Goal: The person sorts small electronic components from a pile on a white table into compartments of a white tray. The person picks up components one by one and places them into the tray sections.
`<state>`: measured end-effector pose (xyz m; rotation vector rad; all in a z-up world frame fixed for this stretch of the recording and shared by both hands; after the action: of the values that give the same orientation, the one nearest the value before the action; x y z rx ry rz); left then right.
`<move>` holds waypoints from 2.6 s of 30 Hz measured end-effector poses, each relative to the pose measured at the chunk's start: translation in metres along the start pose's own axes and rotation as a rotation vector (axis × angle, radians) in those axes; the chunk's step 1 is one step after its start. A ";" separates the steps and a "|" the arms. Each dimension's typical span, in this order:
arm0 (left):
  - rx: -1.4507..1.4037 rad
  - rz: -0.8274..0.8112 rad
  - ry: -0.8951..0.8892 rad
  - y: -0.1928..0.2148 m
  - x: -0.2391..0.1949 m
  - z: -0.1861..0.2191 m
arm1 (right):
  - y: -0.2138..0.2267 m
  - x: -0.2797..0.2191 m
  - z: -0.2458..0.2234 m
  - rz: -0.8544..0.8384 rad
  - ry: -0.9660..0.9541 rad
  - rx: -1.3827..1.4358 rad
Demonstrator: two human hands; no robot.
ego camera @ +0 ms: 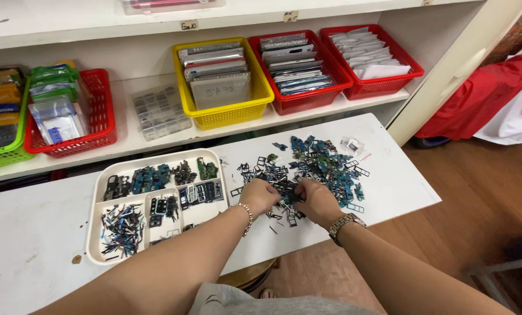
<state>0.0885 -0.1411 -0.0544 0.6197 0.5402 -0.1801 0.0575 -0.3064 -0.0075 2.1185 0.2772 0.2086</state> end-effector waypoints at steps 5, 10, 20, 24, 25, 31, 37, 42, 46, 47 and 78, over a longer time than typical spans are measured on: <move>-0.164 -0.016 0.107 -0.018 0.014 -0.009 | -0.008 0.001 0.019 0.002 -0.149 0.178; -0.540 -0.164 0.120 -0.036 0.037 -0.012 | 0.002 0.003 0.007 0.052 -0.115 0.301; -0.768 -0.241 0.239 -0.014 0.044 -0.029 | -0.009 0.010 0.027 0.117 -0.321 1.002; -0.793 -0.211 0.237 -0.005 0.036 -0.032 | -0.019 0.008 0.025 0.086 -0.390 1.129; -0.791 -0.196 0.250 -0.003 0.034 -0.033 | -0.021 0.007 0.024 0.059 -0.401 1.125; -0.823 -0.209 0.262 -0.005 0.032 -0.035 | -0.042 0.010 0.018 -0.139 -0.364 1.028; -0.784 -0.185 0.175 0.006 0.033 -0.038 | -0.046 0.025 0.018 -0.015 -0.256 0.934; -0.727 -0.049 0.123 0.033 0.022 -0.032 | -0.010 0.029 -0.013 0.080 -0.064 0.213; -0.727 0.059 0.067 0.067 0.011 -0.031 | -0.041 0.048 -0.046 -0.053 -0.118 0.725; -0.743 0.085 0.060 0.076 0.008 -0.033 | -0.053 0.051 -0.057 -0.101 -0.139 0.908; 0.074 0.648 0.012 0.302 0.004 -0.165 | -0.173 0.196 -0.239 -0.081 0.102 0.114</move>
<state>0.1177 0.1995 -0.0170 0.8375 0.3226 0.4166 0.1645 0.0310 -0.0193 2.2079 0.4435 0.2592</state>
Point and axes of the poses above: each hand's wrist, its own x-axis towards the middle knuckle, its own y-axis out of the back of the hand, z = x × y, the point moved 10 cm from there along x, towards the middle knuckle, and after that the axes turned 13 degrees about y, right-handed, at the moved point
